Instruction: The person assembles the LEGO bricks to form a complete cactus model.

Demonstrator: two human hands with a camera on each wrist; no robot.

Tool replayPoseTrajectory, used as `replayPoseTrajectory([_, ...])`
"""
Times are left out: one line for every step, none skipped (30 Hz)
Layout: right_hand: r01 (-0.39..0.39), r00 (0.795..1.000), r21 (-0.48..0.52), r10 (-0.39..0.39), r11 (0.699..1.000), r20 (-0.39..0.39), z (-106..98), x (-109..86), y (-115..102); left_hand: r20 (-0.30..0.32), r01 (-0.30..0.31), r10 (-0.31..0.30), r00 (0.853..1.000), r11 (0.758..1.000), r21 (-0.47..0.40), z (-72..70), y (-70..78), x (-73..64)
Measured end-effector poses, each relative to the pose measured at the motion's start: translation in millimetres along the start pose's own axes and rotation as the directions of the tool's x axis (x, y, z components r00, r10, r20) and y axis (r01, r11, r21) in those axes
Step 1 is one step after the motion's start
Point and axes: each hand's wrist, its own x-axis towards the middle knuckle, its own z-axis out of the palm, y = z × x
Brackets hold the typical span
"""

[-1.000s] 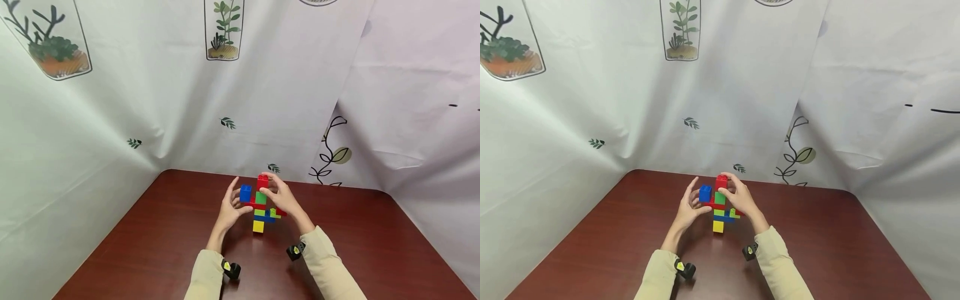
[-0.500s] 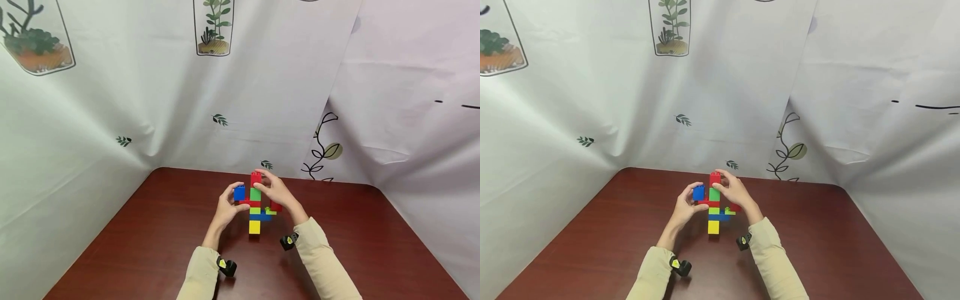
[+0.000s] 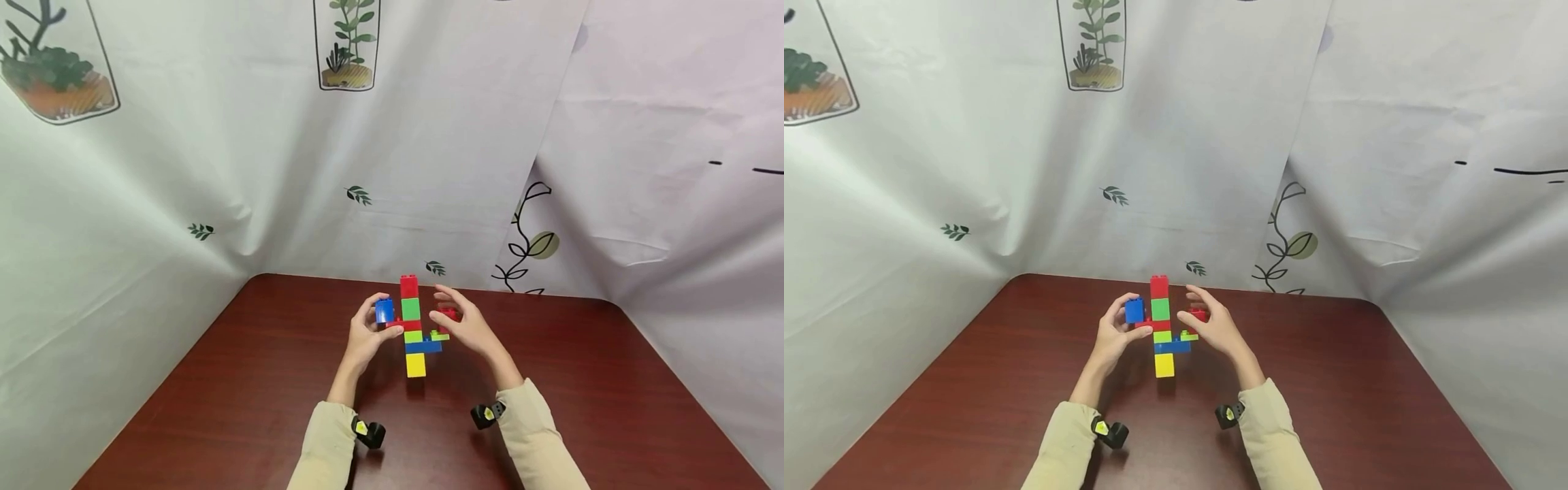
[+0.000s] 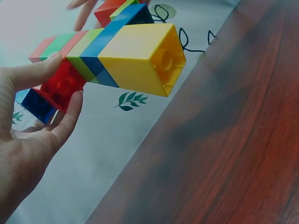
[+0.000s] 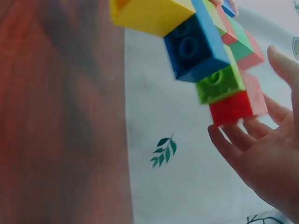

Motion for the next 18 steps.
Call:
replayPoseTrajectory([-0.004,1.0,0.011,0.004,1.0,-0.002,0,-3.3,2,-0.007,0.001,-0.001,1.0,1.0,-0.003,-1.7,0.4,0.1])
replayPoseTrajectory([-0.011,1.0,0.021,0.011,1.0,-0.001,1,-5.8,3,-0.014,0.003,-0.003,1.0,1.0,-0.003,-3.4,0.9,0.5])
replayPoseTrajectory([-0.016,1.0,0.027,0.016,1.0,0.004,1,-8.3,5,-0.023,0.005,-0.005,1.0,1.0,-0.004,-4.8,1.6,1.1])
replayPoseTrajectory([-0.012,1.0,0.033,0.011,0.999,0.011,2,-10.5,6,-0.032,0.006,-0.006,0.999,1.0,-0.008,-6.0,1.9,1.8])
replayPoseTrajectory([-0.015,1.0,0.041,0.014,0.999,0.022,3,-12.3,8,-0.043,0.007,-0.008,0.999,1.0,-0.012,-6.9,2.5,2.6])
replayPoseTrajectory([-0.014,0.999,0.046,0.013,0.999,0.031,4,-12.3,14,-0.052,0.007,-0.007,0.999,1.0,-0.015,-7.7,2.9,3.3])
replayPoseTrajectory([-0.012,0.999,0.054,0.01,0.998,0.037,6,-13.3,16,-0.059,0.01,-0.011,0.998,1.0,-0.017,-8.3,3.1,3.9])
replayPoseTrajectory([-0.003,0.999,0.054,0.0,0.999,0.044,8,-14.7,19,-0.065,0.019,-0.02,0.998,1.0,-0.019,-8.9,2.7,3.8])
replayPoseTrajectory([0.006,0.999,0.055,-0.008,0.998,0.051,10,-16.7,21,-0.067,0.036,-0.038,0.997,0.999,-0.035,-9.3,1.9,3.2])
replayPoseTrajectory([0.016,0.998,0.054,-0.019,0.998,0.057,13,-19.1,22,-0.069,0.058,-0.062,0.996,0.997,-0.053,-9.6,0.8,2.1])
replayPoseTrajectory([0.021,0.998,0.052,-0.024,0.998,0.058,15,-21.8,24,-0.067,0.082,-0.087,0.994,0.994,-0.073,-9.5,-0.5,0.9])
replayPoseTrajectory([0.026,0.998,0.052,-0.029,0.998,0.055,18,-24.5,24,-0.064,0.107,-0.113,0.992,0.99,-0.092,-9.2,-2.0,-0.5])
replayPoseTrajectory([0.022,0.999,0.05,-0.024,0.998,0.049,20,-27.3,25,-0.058,0.129,-0.136,0.989,0.986,-0.106,-8.8,-3.5,-2.0])
replayPoseTrajectory([0.016,0.999,0.048,-0.018,0.999,0.043,22,-30.1,26,-0.05,0.148,-0.155,0.987,0.982,-0.12,-8.4,-4.8,-3.4])
replayPoseTrajectory([0.008,1.0,0.05,-0.01,0.999,0.03,23,-31.9,27,-0.041,0.161,-0.168,0.985,0.977,-0.138,-7.8,-6.0,-4.1])
replayPoseTrajectory([0.002,1.0,0.052,-0.003,0.999,0.01,24,-33.2,27,-0.032,0.164,-0.17,0.985,0.976,-0.145,-7.3,-7.2,-3.9])
replayPoseTrajectory([-0.004,1.0,0.056,0.005,0.998,-0.014,25,-33.9,27,-0.02,0.161,-0.166,0.986,0.977,-0.143,-7.0,-8.2,-3.5])
replayPoseTrajectory([-0.005,0.999,0.058,0.007,0.998,-0.031,25,-34.2,28,-0.006,0.158,-0.16,0.987,0.978,-0.139,-7.0,-9.0,-3.1])
